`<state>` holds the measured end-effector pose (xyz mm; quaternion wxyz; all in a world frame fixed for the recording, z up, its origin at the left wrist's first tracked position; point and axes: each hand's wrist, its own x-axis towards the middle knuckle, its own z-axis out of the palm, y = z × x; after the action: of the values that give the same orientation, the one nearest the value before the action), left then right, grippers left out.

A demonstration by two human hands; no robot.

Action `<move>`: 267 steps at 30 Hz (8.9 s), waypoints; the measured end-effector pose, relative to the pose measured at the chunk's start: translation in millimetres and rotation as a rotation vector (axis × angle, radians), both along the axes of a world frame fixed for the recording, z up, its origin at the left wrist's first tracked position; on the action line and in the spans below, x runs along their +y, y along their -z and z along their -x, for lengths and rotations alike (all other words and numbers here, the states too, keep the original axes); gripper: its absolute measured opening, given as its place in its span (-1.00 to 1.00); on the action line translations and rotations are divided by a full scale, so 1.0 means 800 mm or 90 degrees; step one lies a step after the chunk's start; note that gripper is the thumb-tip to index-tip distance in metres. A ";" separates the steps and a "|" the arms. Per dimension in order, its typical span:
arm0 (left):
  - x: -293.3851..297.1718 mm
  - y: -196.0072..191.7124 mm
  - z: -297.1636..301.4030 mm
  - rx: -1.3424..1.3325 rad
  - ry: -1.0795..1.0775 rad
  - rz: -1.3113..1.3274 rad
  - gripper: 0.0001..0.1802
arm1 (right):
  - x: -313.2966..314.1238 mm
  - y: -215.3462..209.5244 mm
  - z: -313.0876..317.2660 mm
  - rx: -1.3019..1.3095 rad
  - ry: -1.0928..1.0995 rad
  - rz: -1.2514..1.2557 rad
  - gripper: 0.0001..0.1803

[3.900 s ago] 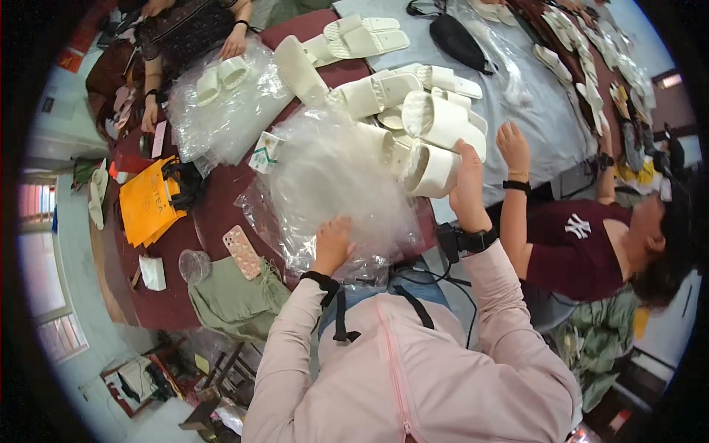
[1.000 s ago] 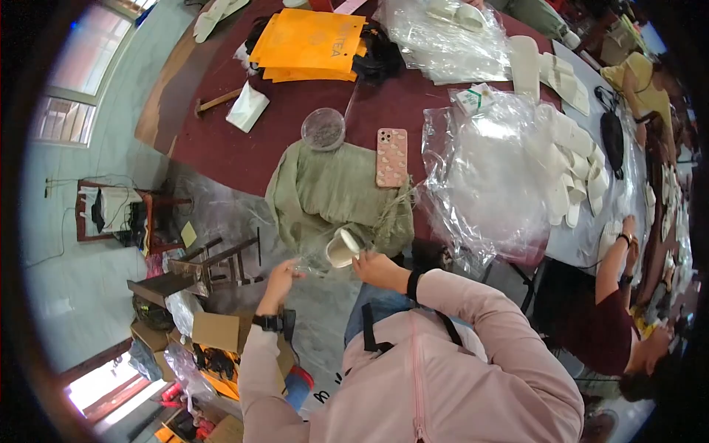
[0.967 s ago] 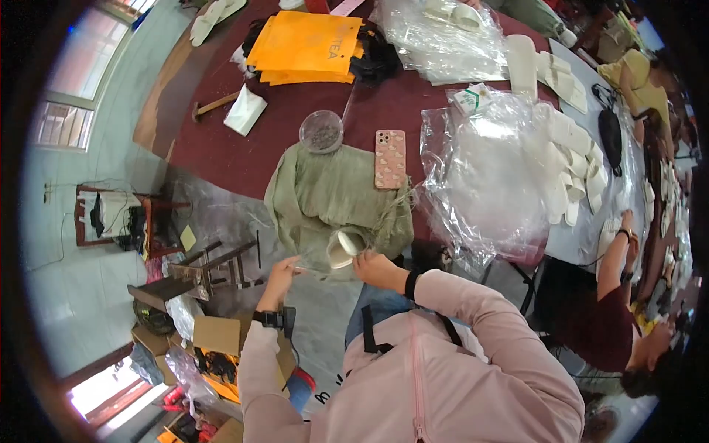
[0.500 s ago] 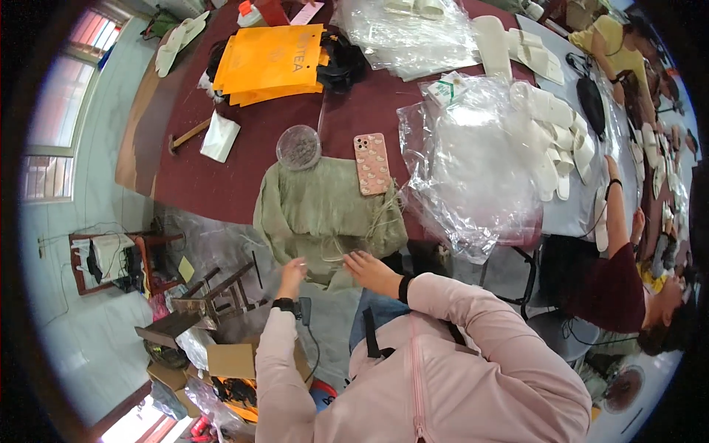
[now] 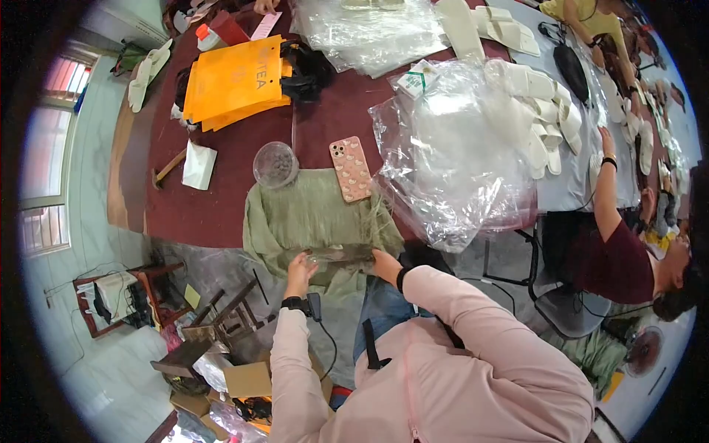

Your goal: Packing white sandals into plastic bags in a manufacturing setting.

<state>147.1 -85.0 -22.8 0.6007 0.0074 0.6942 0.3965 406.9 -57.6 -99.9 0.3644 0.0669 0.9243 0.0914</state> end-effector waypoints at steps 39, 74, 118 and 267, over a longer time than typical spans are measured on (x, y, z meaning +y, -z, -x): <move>0.298 -0.150 -0.471 0.321 0.918 -0.592 -0.18 | 0.284 -0.231 -0.320 0.968 1.197 0.352 -0.67; 0.315 -0.135 -0.509 0.877 0.848 -0.070 -0.17 | 0.618 -0.155 -0.653 1.111 1.304 0.461 -0.59; 0.334 -0.091 -0.473 0.850 1.144 -0.583 -0.47 | 0.226 -0.368 -0.500 0.940 1.490 0.933 -0.51; 0.322 -0.241 -0.392 -0.254 -0.041 -0.255 -0.78 | 0.336 -0.231 -0.414 0.709 1.086 0.972 -0.24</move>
<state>460.9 172.9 169.7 0.6993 0.0257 0.4695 0.5384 738.1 211.5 84.6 -0.1827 0.4408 0.4335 -0.7644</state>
